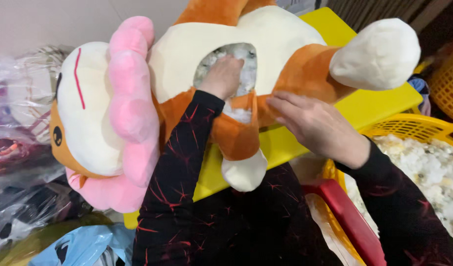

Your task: The person stuffs a large plush toy with white filling material by hand. They repeatedly take handfuls of filling from a yellow basket and press it into an opening in the toy's body, patting and shaping the material to distribute it evenly.

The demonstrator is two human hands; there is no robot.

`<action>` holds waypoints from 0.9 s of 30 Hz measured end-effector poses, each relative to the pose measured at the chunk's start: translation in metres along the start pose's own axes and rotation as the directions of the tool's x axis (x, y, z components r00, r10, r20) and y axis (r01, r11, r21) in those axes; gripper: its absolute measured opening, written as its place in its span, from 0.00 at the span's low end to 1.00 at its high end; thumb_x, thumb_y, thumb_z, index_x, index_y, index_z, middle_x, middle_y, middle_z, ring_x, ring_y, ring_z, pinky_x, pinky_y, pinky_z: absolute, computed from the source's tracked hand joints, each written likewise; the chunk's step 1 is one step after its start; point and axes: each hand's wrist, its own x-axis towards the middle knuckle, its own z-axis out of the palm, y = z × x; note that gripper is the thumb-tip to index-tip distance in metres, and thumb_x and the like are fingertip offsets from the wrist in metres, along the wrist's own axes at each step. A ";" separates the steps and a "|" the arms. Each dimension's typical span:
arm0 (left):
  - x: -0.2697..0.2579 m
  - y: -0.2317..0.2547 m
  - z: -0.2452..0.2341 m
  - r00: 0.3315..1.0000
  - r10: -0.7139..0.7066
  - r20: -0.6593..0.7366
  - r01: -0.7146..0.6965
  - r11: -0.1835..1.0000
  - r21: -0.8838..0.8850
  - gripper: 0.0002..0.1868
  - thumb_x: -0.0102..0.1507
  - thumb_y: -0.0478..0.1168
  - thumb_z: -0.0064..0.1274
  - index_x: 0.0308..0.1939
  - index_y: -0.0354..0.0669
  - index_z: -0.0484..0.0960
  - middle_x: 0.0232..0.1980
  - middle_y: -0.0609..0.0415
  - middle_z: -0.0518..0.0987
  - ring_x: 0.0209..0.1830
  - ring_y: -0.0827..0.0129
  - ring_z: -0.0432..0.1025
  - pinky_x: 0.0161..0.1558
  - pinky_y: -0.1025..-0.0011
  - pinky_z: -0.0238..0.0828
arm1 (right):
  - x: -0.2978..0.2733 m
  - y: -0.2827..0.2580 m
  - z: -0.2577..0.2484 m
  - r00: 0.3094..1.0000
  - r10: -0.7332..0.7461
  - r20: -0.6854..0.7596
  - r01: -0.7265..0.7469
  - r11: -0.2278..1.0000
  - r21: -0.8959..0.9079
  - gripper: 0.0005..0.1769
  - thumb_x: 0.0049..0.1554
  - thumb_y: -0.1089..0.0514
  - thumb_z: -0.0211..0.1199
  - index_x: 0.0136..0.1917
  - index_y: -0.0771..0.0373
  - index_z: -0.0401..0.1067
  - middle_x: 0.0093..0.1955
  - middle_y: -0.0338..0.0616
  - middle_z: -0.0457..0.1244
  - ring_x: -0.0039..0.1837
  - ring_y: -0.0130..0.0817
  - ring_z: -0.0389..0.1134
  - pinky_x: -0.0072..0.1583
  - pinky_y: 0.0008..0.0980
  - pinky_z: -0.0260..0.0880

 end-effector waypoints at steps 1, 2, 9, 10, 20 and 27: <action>0.009 0.002 0.003 0.991 0.053 0.122 -0.052 0.999 -0.012 0.14 0.56 0.29 0.45 0.41 0.34 0.83 0.48 0.30 0.81 0.53 0.41 0.75 0.53 0.51 0.72 | -0.019 0.001 -0.008 0.995 0.094 0.039 -0.095 0.995 0.014 0.22 0.57 0.59 0.61 0.65 0.64 0.71 0.62 0.53 0.67 0.55 0.54 0.71 0.53 0.44 0.73; 0.014 0.006 0.004 0.965 0.107 0.241 -0.103 0.994 -0.030 0.17 0.53 0.29 0.44 0.44 0.33 0.82 0.49 0.28 0.80 0.54 0.42 0.75 0.54 0.53 0.72 | -0.039 0.005 -0.014 0.979 0.187 0.079 -0.190 0.982 0.024 0.23 0.56 0.57 0.62 0.65 0.63 0.72 0.60 0.52 0.69 0.53 0.53 0.72 0.52 0.44 0.73; -0.040 0.088 -0.057 0.987 0.051 -0.150 -0.010 0.965 0.263 0.19 0.65 0.35 0.53 0.60 0.37 0.81 0.58 0.37 0.77 0.48 0.40 0.76 0.47 0.47 0.73 | -0.274 0.141 -0.024 0.593 0.766 0.249 -0.755 0.636 -0.159 0.27 0.59 0.46 0.61 0.70 0.55 0.71 0.52 0.51 0.72 0.48 0.49 0.75 0.52 0.44 0.74; -0.059 0.112 -0.060 0.965 0.104 -0.242 -0.064 0.984 0.168 0.19 0.68 0.35 0.53 0.64 0.34 0.79 0.63 0.37 0.76 0.53 0.41 0.75 0.51 0.49 0.72 | -0.315 0.167 -0.019 0.482 0.820 0.308 -0.813 0.549 -0.192 0.28 0.59 0.46 0.60 0.71 0.55 0.70 0.50 0.51 0.73 0.49 0.48 0.76 0.53 0.44 0.74; -0.122 0.316 0.087 0.936 0.353 0.010 -0.278 0.753 -0.596 0.16 0.67 0.37 0.54 0.59 0.39 0.80 0.64 0.46 0.78 0.62 0.50 0.74 0.62 0.59 0.72 | -0.497 0.218 0.182 0.518 0.774 0.364 -0.852 0.428 0.301 0.40 0.51 0.54 0.68 0.75 0.59 0.60 0.70 0.54 0.60 0.63 0.47 0.66 0.62 0.43 0.69; -0.125 0.326 0.140 0.882 0.435 0.179 -0.213 0.708 -0.673 0.16 0.67 0.37 0.51 0.58 0.40 0.80 0.63 0.45 0.77 0.61 0.49 0.73 0.58 0.58 0.72 | -0.441 0.209 0.285 0.768 0.609 0.200 -0.640 0.745 0.190 0.32 0.49 0.59 0.70 0.66 0.61 0.68 0.65 0.54 0.65 0.73 0.52 0.62 0.73 0.62 0.51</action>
